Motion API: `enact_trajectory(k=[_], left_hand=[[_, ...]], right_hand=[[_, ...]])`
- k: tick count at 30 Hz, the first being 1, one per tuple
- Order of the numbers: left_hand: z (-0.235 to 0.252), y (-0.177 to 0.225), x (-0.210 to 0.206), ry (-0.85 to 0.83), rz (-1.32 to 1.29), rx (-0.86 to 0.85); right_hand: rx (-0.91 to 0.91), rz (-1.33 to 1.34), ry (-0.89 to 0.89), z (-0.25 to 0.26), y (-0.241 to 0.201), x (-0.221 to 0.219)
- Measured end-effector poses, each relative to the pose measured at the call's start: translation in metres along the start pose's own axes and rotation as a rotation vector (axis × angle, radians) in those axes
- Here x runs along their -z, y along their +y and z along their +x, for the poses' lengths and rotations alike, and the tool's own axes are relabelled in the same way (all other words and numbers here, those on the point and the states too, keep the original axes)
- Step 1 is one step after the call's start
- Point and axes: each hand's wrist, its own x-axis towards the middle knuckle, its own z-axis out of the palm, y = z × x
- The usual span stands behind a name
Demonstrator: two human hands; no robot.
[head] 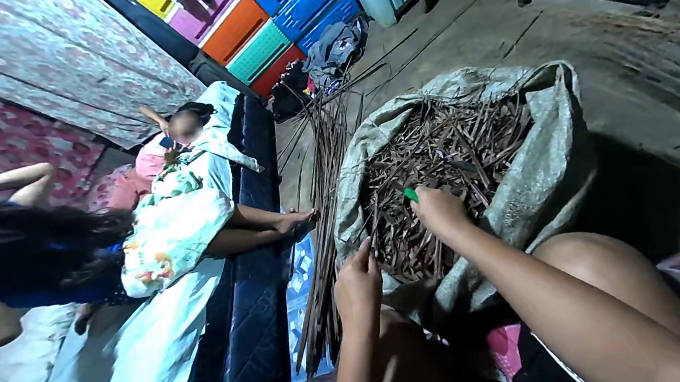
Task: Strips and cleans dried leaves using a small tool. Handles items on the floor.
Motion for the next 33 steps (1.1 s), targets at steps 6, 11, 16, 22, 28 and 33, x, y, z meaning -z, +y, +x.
enact_trajectory(k=[6, 11, 16, 22, 28, 33], left_hand=[[0.000, 0.001, -0.004, -0.063, -0.035, -0.036], [-0.002, -0.005, -0.006, -0.137, -0.065, -0.071], [0.002, -0.006, -0.001, -0.106, -0.074, 0.010], [0.003, 0.003, 0.002, -0.099, -0.042, 0.055], [-0.001, -0.002, 0.004, -0.090, -0.062, 0.043], [-0.001, -0.009, 0.008, -0.075, -0.045, 0.057]], right_hand=[[0.221, 0.533, -0.188, 0.000, -0.005, -0.028], [0.100, 0.673, -0.103, 0.012, 0.000, -0.021], [0.261, 0.118, -0.173, -0.033, -0.015, -0.007], [0.286, -0.179, -0.218, -0.057, -0.024, -0.019], [0.069, -0.104, -0.043, -0.026, -0.012, -0.009], [0.077, -0.027, -0.055, -0.022, -0.013, 0.001]])
